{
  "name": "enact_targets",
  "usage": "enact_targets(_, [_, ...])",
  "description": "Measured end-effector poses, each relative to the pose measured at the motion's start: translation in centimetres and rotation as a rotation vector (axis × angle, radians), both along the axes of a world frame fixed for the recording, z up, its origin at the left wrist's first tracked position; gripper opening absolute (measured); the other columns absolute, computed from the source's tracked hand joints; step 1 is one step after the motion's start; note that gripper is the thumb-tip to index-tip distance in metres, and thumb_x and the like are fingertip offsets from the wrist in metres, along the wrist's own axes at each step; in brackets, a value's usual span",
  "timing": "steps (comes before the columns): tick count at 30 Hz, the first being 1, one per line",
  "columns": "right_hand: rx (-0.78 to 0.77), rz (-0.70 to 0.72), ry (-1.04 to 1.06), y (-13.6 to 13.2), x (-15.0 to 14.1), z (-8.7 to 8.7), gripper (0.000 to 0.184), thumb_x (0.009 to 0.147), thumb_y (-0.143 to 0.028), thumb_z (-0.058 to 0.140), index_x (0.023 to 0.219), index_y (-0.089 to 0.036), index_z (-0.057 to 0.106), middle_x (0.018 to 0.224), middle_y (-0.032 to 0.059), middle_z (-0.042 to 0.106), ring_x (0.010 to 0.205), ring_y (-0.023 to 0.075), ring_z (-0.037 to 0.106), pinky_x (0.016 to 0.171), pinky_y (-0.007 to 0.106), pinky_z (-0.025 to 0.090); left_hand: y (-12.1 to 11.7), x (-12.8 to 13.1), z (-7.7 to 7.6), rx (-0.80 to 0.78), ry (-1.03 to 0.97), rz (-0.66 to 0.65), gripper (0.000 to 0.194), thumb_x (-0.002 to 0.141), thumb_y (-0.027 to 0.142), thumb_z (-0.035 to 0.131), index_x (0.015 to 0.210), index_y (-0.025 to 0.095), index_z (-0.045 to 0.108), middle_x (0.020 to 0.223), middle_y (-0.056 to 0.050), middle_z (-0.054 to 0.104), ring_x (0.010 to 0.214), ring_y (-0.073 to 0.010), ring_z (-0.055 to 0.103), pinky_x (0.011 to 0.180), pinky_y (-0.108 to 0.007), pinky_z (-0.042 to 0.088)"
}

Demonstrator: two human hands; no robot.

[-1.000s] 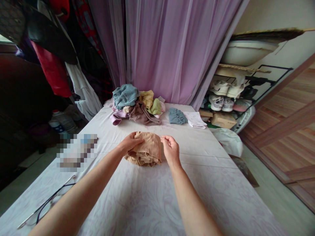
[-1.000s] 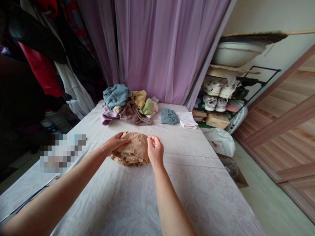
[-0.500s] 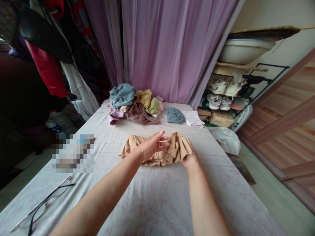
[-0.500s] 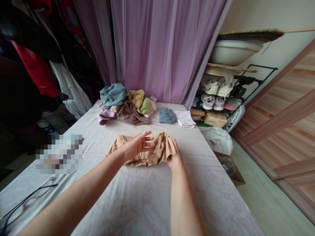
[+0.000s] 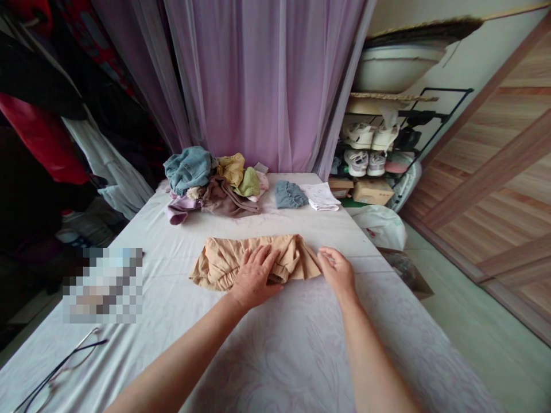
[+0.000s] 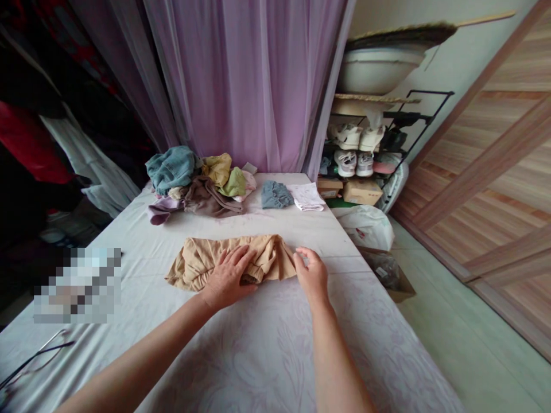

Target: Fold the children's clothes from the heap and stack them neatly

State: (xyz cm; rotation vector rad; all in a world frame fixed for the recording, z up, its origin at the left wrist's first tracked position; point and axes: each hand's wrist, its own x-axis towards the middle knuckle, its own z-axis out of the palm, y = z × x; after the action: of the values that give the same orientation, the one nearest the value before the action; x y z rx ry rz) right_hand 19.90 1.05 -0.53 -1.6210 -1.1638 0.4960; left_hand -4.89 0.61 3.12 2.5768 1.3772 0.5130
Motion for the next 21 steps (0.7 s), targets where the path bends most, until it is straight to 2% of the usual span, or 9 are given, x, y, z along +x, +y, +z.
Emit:
enact_targets(3, [-0.039, -0.013, -0.245, -0.6, 0.2, -0.2, 0.044, 0.075, -0.053, 0.053, 0.097, -0.020, 0.072, 0.103, 0.0137, 0.074, 0.098, 0.0299, 0.066, 0.090, 0.045, 0.049, 0.5, 0.5, 0.0, 0.001, 0.056, -0.001, 0.072, 0.079, 0.037, 0.069, 0.144, 0.021, 0.040, 0.148, -0.017, 0.045, 0.138, -0.0325, 0.039, 0.115, -0.058, 0.024])
enact_targets(5, [-0.033, 0.005, -0.324, -0.8, 0.0, -0.3, 0.044, 0.079, -0.052, 0.049, 0.099, -0.019, 0.072, 0.104, 0.0139, 0.074, 0.099, 0.0294, 0.066, 0.090, 0.043, 0.049, 0.9, 0.6, 0.3, -0.012, 0.068, -0.023, 0.062, 0.083, 0.033, 0.063, 0.141, 0.021, 0.044, 0.144, -0.014, 0.051, 0.134, -0.0296, 0.046, 0.114, -0.055, 0.028])
enact_targets(9, [-0.071, 0.047, -0.377, -0.8, -0.5, -0.4, 0.042, 0.083, -0.047, 0.047, 0.104, -0.019, 0.071, 0.103, 0.0118, 0.074, 0.094, 0.0258, 0.068, 0.084, 0.037, 0.050, 1.5, 0.9, 1.4, -0.037, 0.116, 0.000, 0.041, 0.089, 0.026, 0.051, 0.130, 0.019, 0.051, 0.127, -0.011, 0.065, 0.118, -0.0250, 0.060, 0.107, -0.044, 0.039])
enact_targets(14, [-0.138, -0.005, -0.518, -1.2, -0.9, 0.0, 0.036, 0.083, -0.043, 0.052, 0.104, -0.021, 0.072, 0.096, 0.0099, 0.074, 0.088, 0.0241, 0.067, 0.080, 0.034, 0.048, 2.4, 1.6, 2.9, -0.164, 0.220, 0.172, 0.030, 0.096, 0.027, 0.037, 0.120, 0.018, 0.052, 0.098, -0.011, 0.073, 0.095, -0.0262, 0.069, 0.082, -0.037, 0.050])
enact_targets(18, [-0.086, 0.043, -0.542, -1.3, -1.2, 0.3, 0.039, 0.086, -0.046, 0.049, 0.105, -0.021, 0.073, 0.101, 0.0123, 0.073, 0.094, 0.0265, 0.065, 0.085, 0.036, 0.047, 4.2, 1.1, 4.0, -0.223, 0.137, 0.244, 0.027, 0.097, 0.029, 0.034, 0.113, 0.019, 0.053, 0.094, -0.011, 0.072, 0.092, -0.0263, 0.069, 0.077, -0.034, 0.048])
enact_targets(21, [-0.107, 0.111, -0.509, -1.2, -1.7, 0.1, 0.035, 0.086, -0.041, 0.050, 0.108, -0.025, 0.072, 0.101, 0.0090, 0.073, 0.093, 0.0252, 0.065, 0.084, 0.035, 0.048, 5.6, 0.5, 4.6, -0.210, 0.047, 0.287, 0.025, 0.096, 0.030, 0.036, 0.111, 0.021, 0.054, 0.096, -0.009, 0.072, 0.093, -0.0249, 0.068, 0.078, -0.032, 0.047])
